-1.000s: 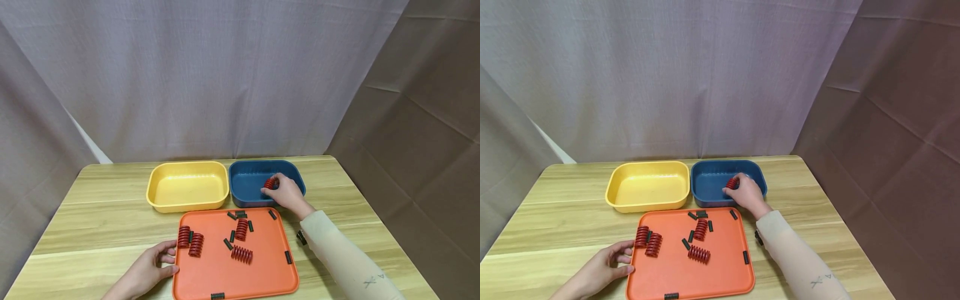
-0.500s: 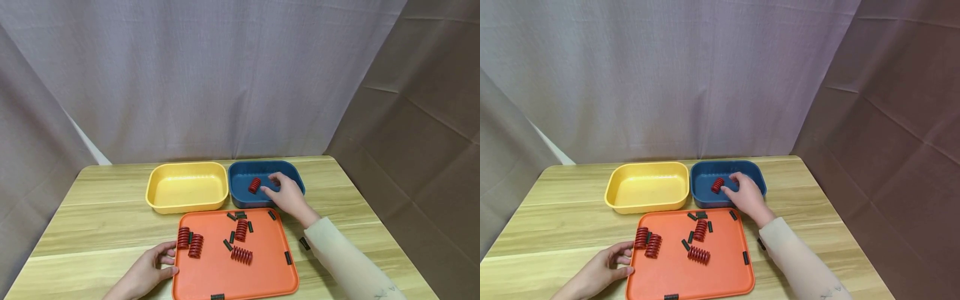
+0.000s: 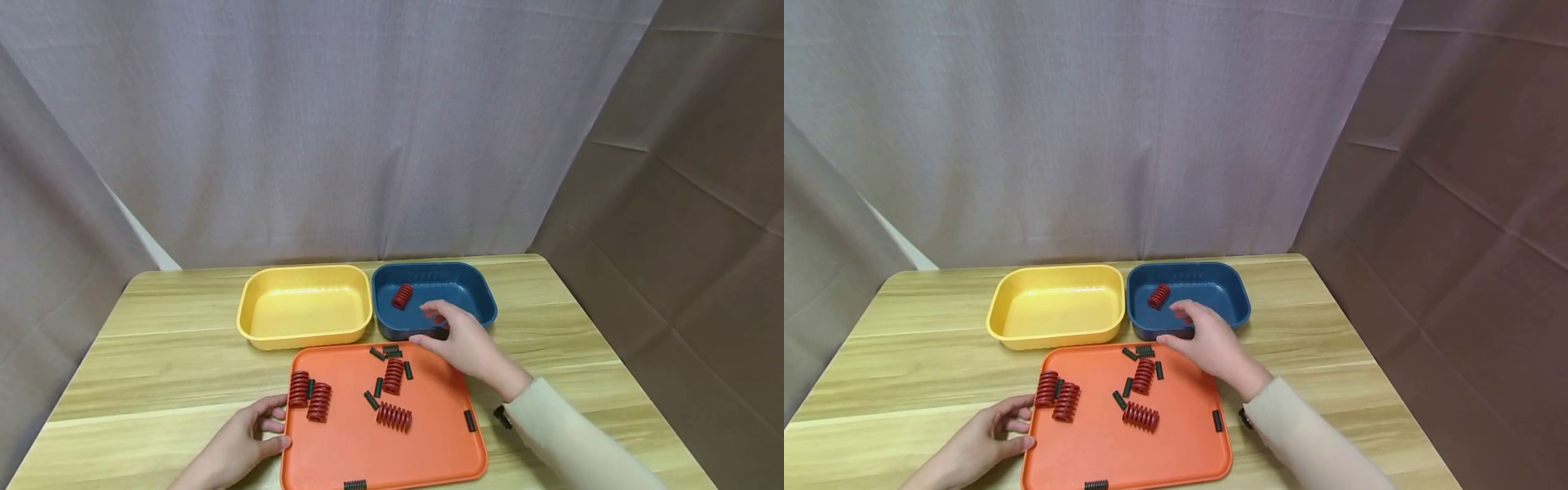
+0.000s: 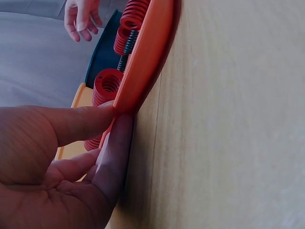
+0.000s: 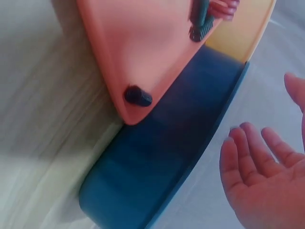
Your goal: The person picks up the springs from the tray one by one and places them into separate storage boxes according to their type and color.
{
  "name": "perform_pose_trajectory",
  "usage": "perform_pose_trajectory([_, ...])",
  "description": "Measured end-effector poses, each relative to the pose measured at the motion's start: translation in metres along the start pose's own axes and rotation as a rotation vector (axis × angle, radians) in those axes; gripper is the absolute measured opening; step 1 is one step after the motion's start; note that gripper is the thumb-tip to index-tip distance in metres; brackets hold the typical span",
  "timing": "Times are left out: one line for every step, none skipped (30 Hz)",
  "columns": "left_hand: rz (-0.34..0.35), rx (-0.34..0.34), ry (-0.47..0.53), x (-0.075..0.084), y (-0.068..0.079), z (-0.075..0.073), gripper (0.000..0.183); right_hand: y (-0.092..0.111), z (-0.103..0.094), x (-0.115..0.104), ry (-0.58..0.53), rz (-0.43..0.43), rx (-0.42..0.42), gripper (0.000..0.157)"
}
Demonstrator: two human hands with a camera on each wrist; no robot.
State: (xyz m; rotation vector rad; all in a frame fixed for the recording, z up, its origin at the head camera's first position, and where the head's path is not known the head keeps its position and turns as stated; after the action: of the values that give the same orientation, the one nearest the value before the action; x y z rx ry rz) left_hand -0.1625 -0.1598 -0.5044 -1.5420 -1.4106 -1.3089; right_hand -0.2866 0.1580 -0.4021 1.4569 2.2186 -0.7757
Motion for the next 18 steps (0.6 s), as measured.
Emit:
perform_pose_trajectory([-0.001,-0.001,0.000,0.000,0.000,0.000,0.069,0.002,0.003,-0.002,-0.016,-0.013,-0.020,0.057])
perform_pose_trajectory([-0.002,-0.002,-0.001,0.000,0.000,0.000,0.069,0.005,0.006,-0.004,-0.034,-0.023,-0.045,0.058])
perform_pose_trajectory([-0.003,-0.002,-0.002,-0.001,0.000,0.000,0.069,0.007,0.009,-0.005,-0.051,-0.028,-0.072,0.059])
perform_pose_trajectory([-0.004,-0.003,-0.004,-0.001,0.000,0.000,0.069,0.009,0.013,-0.006,-0.068,-0.033,-0.100,0.061])
perform_pose_trajectory([-0.004,-0.004,-0.005,-0.001,0.000,0.000,0.069,0.011,0.017,-0.007,-0.086,-0.033,-0.128,0.062])
perform_pose_trajectory([-0.005,-0.004,-0.007,-0.001,0.000,0.000,0.069,0.013,0.021,-0.008,-0.095,-0.035,-0.154,0.063])
perform_pose_trajectory([-0.005,-0.004,-0.008,-0.001,0.000,0.000,0.069,0.015,0.025,-0.009,-0.100,-0.036,-0.178,0.064])
perform_pose_trajectory([-0.005,-0.004,-0.009,0.000,0.000,0.000,0.069,0.017,0.029,-0.010,-0.100,-0.039,-0.198,0.066])
perform_pose_trajectory([-0.005,-0.005,-0.009,0.000,0.000,0.000,0.069,0.019,0.032,-0.011,-0.100,-0.042,-0.215,0.066])
perform_pose_trajectory([-0.006,-0.005,-0.009,0.000,0.000,0.000,0.069,0.020,0.036,-0.012,-0.095,-0.046,-0.230,0.067])
perform_pose_trajectory([-0.006,-0.006,-0.009,0.000,0.000,0.000,0.069,0.022,0.039,-0.013,-0.086,-0.051,-0.243,0.067])
perform_pose_trajectory([-0.007,-0.007,-0.010,0.000,0.000,0.000,0.069,0.023,0.042,-0.014,-0.071,-0.052,-0.255,0.068])
perform_pose_trajectory([-0.008,-0.008,-0.011,0.000,0.000,0.001,0.069,0.024,0.045,-0.014,-0.051,-0.054,-0.265,0.068])
perform_pose_trajectory([-0.009,-0.008,-0.013,-0.001,0.000,0.000,0.069,0.026,0.048,-0.015,-0.029,-0.061,-0.271,0.067])
perform_pose_trajectory([-0.011,-0.009,-0.014,-0.001,0.000,0.001,0.069,0.027,0.050,-0.015,-0.003,-0.067,-0.278,0.067])
perform_pose_trajectory([-0.012,-0.010,-0.016,-0.001,0.000,0.001,0.069,0.028,0.053,-0.015,0.021,-0.073,-0.283,0.067])
perform_pose_trajectory([-0.015,-0.011,-0.018,-0.001,0.000,0.001,0.069,0.028,0.055,-0.015,0.043,-0.079,-0.288,0.066])
perform_pose_trajectory([-0.019,-0.012,-0.019,-0.001,0.000,0.000,0.069,0.029,0.057,-0.016,0.061,-0.081,-0.291,0.065])
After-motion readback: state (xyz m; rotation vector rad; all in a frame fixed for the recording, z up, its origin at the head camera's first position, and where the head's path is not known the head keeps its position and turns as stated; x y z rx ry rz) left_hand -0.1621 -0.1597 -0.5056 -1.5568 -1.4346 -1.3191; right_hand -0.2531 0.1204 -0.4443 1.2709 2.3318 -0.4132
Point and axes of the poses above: each hand's wrist, its own y-axis away from the middle knuckle, its own z-axis out of the palm, x = y × z, the point moved 9 cm from there along -y, towards the middle knuckle, and after that the axes turned 4 degrees about x, right-handed, at the moved point
